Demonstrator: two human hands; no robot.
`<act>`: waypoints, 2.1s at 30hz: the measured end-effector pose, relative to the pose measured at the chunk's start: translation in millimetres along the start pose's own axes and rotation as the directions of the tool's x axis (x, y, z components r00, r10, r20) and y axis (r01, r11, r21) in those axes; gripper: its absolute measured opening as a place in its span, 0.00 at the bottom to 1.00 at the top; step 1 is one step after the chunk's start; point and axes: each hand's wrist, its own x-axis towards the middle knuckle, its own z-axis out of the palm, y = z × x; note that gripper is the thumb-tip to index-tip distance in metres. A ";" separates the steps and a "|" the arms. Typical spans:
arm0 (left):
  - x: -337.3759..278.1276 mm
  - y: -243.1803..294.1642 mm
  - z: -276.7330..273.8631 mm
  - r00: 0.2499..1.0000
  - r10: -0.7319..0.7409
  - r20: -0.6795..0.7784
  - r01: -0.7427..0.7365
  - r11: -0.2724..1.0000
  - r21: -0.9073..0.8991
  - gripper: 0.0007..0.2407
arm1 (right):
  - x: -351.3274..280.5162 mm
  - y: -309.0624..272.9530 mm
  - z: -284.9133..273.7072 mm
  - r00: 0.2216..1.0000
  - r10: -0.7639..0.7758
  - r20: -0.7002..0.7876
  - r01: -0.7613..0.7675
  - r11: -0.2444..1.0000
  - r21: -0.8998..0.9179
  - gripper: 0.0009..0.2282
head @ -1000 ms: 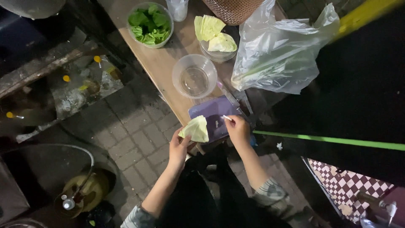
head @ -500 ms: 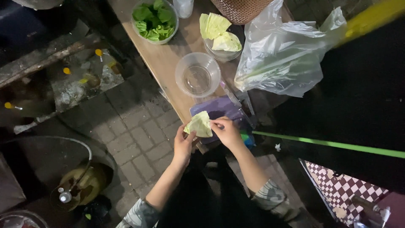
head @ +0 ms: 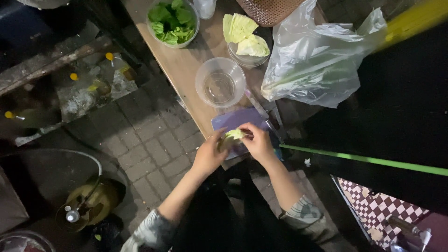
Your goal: Slicing cabbage on a cutting board using a knife in a food preparation area.
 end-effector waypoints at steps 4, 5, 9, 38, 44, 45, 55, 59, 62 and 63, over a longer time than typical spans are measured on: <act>36.8 -16.1 23.3 0.950 0.304 -0.075 -0.243 0.866 0.437 0.22 | 11.5 2.8 -4.9 0.918 -0.383 -0.100 0.342 0.895 -0.288 0.16; 48.2 -27.3 32.9 0.896 0.418 -0.148 -0.295 0.811 0.506 0.19 | 14.6 2.5 -6.2 0.862 -0.495 -0.110 0.425 0.823 -0.378 0.16; 76.6 -50.4 48.5 0.547 0.828 -0.124 -0.442 0.412 0.797 0.09 | 20.2 34.4 -16.9 0.735 -0.675 -0.067 0.451 0.560 -0.695 0.17; 59.3 -68.0 79.2 0.751 0.650 -0.117 -0.449 0.632 0.632 0.16 | 14.2 31.4 -10.8 0.975 -0.048 -0.218 -0.035 0.932 -0.360 0.12; 69.4 -73.9 90.3 0.806 0.590 -0.043 -0.318 0.493 0.810 0.16 | 0.0 46.1 -42.3 0.954 -0.124 -0.275 -0.109 0.709 -0.697 0.16; 70.0 -72.7 92.1 0.826 0.562 -0.033 -0.302 0.492 0.816 0.16 | -3.1 41.7 -50.5 0.966 -0.043 -0.256 -0.161 0.674 -0.721 0.22; 78.1 -65.4 100.1 0.808 0.584 -0.084 -0.220 0.431 0.875 0.26 | 10.6 11.5 -55.1 0.965 0.163 -0.206 -0.261 0.682 -0.683 0.13; 75.8 -55.9 95.5 0.800 0.580 -0.156 -0.156 0.452 0.878 0.24 | -13.4 28.9 -50.5 0.891 0.429 -0.147 -0.448 0.781 -0.436 0.11; 72.7 -56.1 95.3 0.817 0.555 -0.158 -0.156 0.476 0.865 0.25 | -45.3 50.9 -41.7 0.870 0.483 -0.097 -0.493 0.850 -0.184 0.14; 72.6 -57.5 96.0 0.842 0.521 -0.138 -0.161 0.488 0.858 0.26 | -55.3 57.7 -39.6 0.853 0.519 -0.057 -0.522 0.850 -0.069 0.17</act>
